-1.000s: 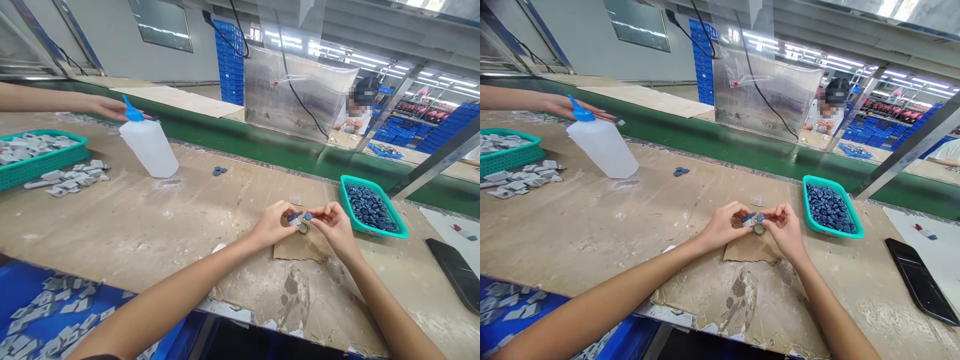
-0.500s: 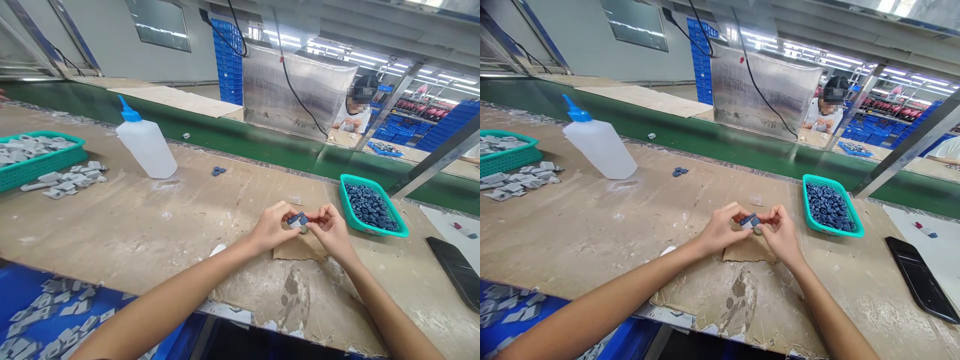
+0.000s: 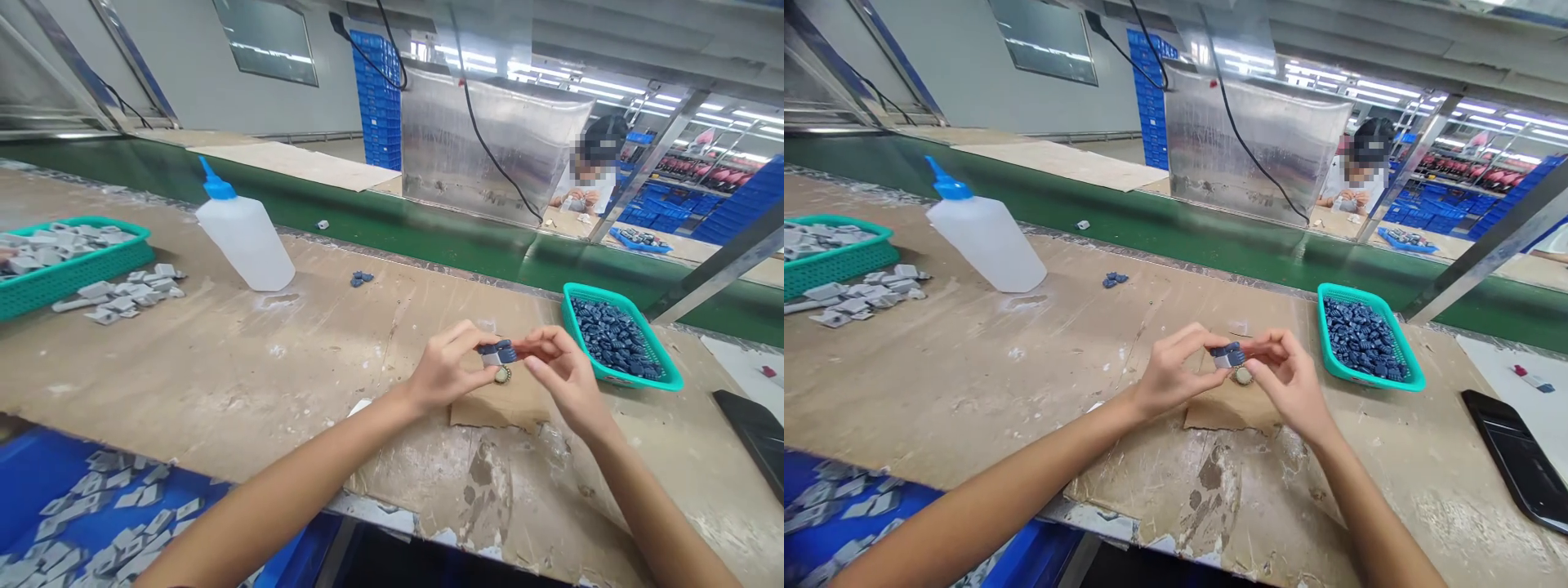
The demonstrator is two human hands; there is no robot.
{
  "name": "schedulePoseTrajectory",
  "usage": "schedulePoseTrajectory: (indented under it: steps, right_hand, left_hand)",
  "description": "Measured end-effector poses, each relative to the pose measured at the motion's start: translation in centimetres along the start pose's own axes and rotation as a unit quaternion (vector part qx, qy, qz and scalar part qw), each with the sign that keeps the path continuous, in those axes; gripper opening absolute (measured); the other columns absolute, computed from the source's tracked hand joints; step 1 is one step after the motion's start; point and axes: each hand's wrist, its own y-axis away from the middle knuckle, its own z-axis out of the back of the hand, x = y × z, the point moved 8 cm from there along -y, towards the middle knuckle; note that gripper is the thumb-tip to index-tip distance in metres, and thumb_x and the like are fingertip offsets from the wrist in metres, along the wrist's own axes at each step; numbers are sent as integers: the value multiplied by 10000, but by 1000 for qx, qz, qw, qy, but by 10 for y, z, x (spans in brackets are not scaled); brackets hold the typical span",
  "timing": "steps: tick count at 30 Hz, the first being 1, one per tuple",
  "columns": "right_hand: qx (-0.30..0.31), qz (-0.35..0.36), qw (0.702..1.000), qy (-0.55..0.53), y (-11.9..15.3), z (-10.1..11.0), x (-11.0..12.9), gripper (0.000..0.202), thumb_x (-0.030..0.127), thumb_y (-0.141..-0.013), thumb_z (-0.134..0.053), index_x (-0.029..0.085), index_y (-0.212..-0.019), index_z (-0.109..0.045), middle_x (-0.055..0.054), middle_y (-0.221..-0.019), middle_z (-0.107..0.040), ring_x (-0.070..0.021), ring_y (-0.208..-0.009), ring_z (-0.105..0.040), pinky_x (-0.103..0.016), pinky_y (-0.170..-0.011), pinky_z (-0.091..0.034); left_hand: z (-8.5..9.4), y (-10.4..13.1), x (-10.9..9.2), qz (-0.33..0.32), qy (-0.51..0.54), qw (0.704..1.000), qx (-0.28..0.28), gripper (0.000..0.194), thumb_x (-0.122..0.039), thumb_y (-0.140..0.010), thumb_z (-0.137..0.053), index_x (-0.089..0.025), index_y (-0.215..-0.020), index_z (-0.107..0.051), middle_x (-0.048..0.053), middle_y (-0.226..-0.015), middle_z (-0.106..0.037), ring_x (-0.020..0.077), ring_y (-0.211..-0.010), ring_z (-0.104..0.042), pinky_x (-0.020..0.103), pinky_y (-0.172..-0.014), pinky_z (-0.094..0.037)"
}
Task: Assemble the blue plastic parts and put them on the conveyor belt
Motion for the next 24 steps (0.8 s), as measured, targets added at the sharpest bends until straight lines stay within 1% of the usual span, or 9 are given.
schedulePoseTrajectory:
  steps: [2, 6, 13, 17, 19, 21, 22, 23, 24]
  right_hand:
    - [63, -51, 996, -46, 0, -2, -4, 369, 460, -741, -628, 234, -1014, -525, -71, -1000, -610, -218, -916, -587, -359, -818, -484]
    - [177, -146, 959, -167, 9, -21, -11, 535, 502, -722, -623, 202, -1152, -517, -98, -1030, -603, -248, -947, -582, -395, -833, -464]
    - [131, -161, 949, -238, 17, -37, -11, 551, 470, -596, -735, 263, -1035, -475, -8, -741, -613, -200, -692, -618, -333, -652, -499]
    - [105, -114, 969, -194, 7, -27, -7, 478, 462, -716, -653, 312, -1084, -387, -10, -825, -615, -179, -693, -615, -315, -638, -499]
    - [77, -96, 986, -117, -3, -3, -8, 558, 517, -763, -575, 325, -1203, -292, -47, -940, -608, -189, -718, -620, -347, -665, -508]
    - [-8, -68, 998, -4, -11, 45, -9, 674, 596, -763, -507, 318, -1288, -189, -85, -1038, -577, -209, -715, -625, -388, -674, -513]
    - [-79, -43, 994, 64, -12, 76, -7, 700, 634, -754, -469, 307, -1301, -180, -97, -1056, -567, -224, -712, -626, -412, -675, -511]
    - [-162, -21, 976, 146, -9, 110, -4, 669, 632, -769, -427, 289, -1302, -212, -101, -1058, -564, -242, -753, -623, -438, -714, -499]
    - [-241, -1, 937, 253, -4, 140, 0, 624, 605, -774, -420, 260, -1278, -291, -104, -1038, -574, -265, -823, -609, -457, -760, -479]
  left_hand:
    - [2, 0, -12, -39, -7, 999, -7, 207, -219, -733, -599, -183, -937, -609, 40, -824, -626, 131, -743, -574, 240, -695, -473]
    - [5, 1, -37, -114, -37, 993, -10, 186, -140, -745, -540, -185, -908, -618, 19, -717, -610, 119, -704, -577, 222, -670, -477]
    - [6, 4, -53, -126, -63, 989, 40, 158, -132, -746, -511, -196, -824, -634, 25, -704, -631, 128, -687, -584, 245, -637, -482]
    - [0, -14, -41, -115, -42, 989, 84, 173, -165, -771, -512, -191, -891, -634, 29, -784, -649, 129, -737, -592, 240, -697, -474]
    - [-16, -39, -16, -86, -36, 985, 149, 216, -193, -771, -529, -188, -966, -623, 36, -880, -652, 139, -799, -596, 238, -745, -465]
    - [-44, -68, 24, -52, -81, 966, 242, 255, -185, -756, -541, -189, -999, -619, 40, -959, -643, 167, -885, -588, 250, -802, -446]
    - [-56, -83, 48, -27, -132, 952, 276, 260, -160, -745, -539, -183, -989, -625, 46, -969, -640, 181, -909, -582, 260, -821, -437]
    - [-64, -98, 75, 10, -187, 939, 287, 283, -135, -747, -520, -179, -1009, -618, 53, -998, -628, 187, -944, -570, 265, -836, -428]
    - [-67, -112, 102, 56, -241, 929, 276, 292, -125, -757, -495, -174, -1022, -608, 62, -1024, -612, 192, -974, -556, 267, -839, -427]
